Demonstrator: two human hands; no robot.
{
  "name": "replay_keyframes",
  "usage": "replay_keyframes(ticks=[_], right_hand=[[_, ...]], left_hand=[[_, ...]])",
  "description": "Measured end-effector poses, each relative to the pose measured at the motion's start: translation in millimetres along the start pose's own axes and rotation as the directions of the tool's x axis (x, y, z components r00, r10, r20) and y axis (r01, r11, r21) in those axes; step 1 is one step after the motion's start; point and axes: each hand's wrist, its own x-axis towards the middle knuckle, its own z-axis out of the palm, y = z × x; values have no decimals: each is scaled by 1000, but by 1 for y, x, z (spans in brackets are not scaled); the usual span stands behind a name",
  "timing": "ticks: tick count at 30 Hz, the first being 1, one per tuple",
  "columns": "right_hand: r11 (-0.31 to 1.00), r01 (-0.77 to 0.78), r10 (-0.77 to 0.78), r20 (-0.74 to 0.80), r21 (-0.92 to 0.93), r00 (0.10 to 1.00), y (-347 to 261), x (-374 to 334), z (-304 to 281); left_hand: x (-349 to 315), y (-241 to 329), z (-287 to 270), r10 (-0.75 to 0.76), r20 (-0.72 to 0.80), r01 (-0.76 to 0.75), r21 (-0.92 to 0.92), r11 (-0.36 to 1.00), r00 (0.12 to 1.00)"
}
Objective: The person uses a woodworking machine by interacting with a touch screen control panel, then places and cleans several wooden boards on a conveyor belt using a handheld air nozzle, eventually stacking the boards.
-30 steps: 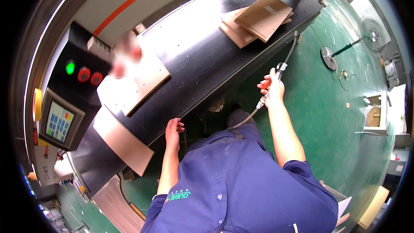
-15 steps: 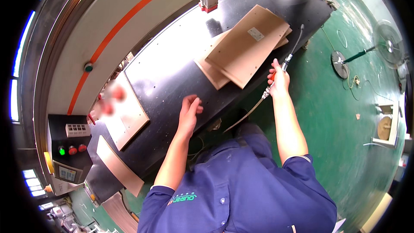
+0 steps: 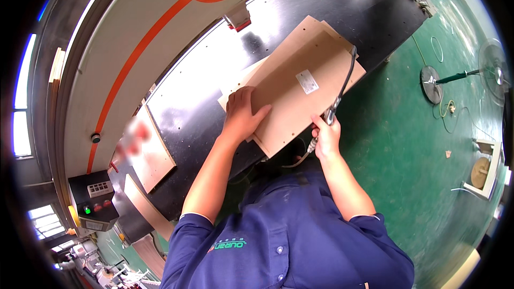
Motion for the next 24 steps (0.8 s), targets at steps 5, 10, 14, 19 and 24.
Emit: replay_keyframes(ticks=[5, 10, 14, 19, 24], right_hand=[[990, 47, -38, -69, 131, 997, -7, -5, -22], [957, 178, -156, -108, 231, 982, -24, 21, -34], [953, 174, -177, -9, 249, 984, -43, 34, -62], [952, 208, -212, -8, 223, 977, -54, 37, -92], [945, 169, -184, 28, 278, 982, -66, 42, -110]], left_hand=[[9, 5, 6, 33, -23, -34, -26, 999, 999], [21, -11, 6, -65, -75, 59, -77, 995, 995], [19, -51, 17, -76, -153, 55, -140, 989, 985], [24, -68, 12, -177, -113, 128, -346, 930, 978], [27, -75, 8, -236, -85, 172, -463, 870, 968]])
